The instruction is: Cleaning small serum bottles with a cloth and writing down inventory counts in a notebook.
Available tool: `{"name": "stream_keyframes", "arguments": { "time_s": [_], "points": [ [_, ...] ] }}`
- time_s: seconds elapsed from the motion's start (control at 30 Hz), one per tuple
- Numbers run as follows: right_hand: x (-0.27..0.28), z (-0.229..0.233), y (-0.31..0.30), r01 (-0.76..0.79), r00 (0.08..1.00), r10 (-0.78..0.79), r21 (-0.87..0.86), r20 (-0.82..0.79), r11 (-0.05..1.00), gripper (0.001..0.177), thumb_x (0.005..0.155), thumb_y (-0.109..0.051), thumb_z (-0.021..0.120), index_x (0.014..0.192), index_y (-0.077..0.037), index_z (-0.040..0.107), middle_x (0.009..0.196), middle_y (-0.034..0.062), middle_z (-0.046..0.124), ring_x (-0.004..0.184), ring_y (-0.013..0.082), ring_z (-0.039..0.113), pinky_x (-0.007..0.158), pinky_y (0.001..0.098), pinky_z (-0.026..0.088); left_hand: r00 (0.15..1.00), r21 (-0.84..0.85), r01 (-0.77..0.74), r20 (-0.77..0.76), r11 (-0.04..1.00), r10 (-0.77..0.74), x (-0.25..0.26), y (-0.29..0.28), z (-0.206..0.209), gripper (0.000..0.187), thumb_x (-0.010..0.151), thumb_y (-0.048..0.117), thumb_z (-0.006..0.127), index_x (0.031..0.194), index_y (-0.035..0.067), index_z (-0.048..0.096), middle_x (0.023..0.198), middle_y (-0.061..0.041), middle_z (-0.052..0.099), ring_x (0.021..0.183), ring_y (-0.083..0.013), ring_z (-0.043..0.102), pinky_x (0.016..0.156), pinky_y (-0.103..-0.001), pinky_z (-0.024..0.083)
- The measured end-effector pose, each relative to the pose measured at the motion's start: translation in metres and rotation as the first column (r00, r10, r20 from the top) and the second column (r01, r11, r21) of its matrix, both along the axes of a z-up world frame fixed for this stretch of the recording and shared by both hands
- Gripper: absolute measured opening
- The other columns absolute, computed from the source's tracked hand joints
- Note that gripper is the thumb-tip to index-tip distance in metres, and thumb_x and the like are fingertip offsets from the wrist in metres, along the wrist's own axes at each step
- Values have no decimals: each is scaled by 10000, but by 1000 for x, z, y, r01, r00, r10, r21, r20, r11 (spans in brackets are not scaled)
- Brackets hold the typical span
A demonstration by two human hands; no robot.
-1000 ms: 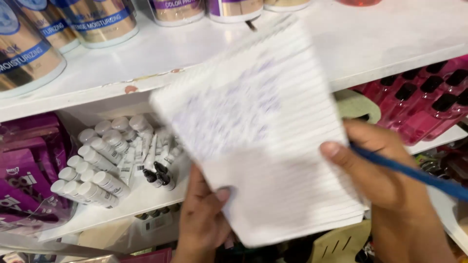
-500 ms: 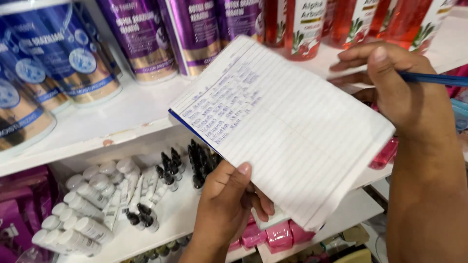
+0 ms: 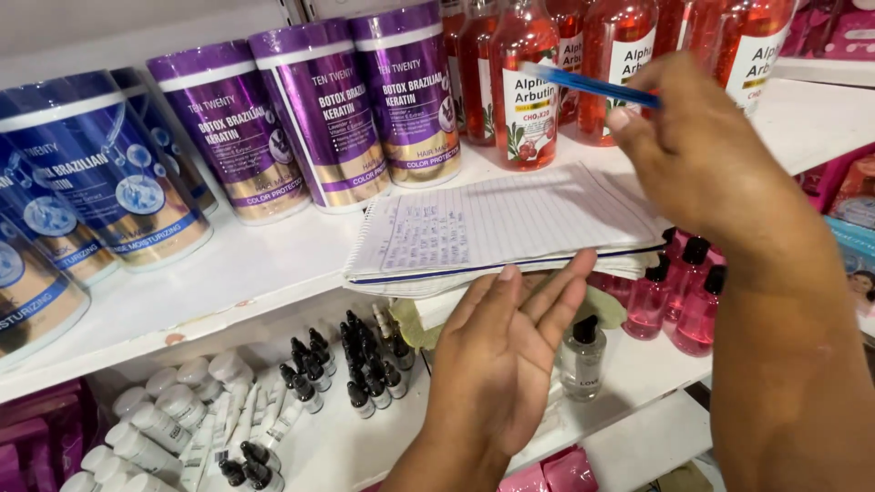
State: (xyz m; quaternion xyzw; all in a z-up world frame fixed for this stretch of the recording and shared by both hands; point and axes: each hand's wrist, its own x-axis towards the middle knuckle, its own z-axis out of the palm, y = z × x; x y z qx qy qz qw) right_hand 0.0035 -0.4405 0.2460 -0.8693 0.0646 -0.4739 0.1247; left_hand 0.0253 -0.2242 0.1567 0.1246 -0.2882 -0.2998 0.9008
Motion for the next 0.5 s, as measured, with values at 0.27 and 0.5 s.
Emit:
{"name": "stream_keyframes", "arguments": {
  "time_s": [0.27, 0.5],
  "points": [
    [68, 7, 14, -56, 949, 7, -148, -314, 987, 300, 997, -167, 532, 1255, -66, 647, 1194, 214, 660, 1143, 405, 599, 945, 540, 453, 958, 498, 139, 151, 856, -244, 24, 24, 30, 448, 1123, 320, 371, 1194, -66, 589, 1148, -271, 725, 1064, -398, 726, 905, -479, 607],
    [84, -6, 19, -59, 854, -59, -209, -517, 976, 475, 912, -75, 558, 1373, -168, 629, 1315, 185, 624, 1221, 378, 582, 1035, 482, 462, 23, 17, -997, 997, 79, 78, 26, 53, 82, 392, 1021, 369, 562, 1279, 115, 710, 1169, -104, 774, 1005, -264, 742, 890, -371, 619]
  ]
}}
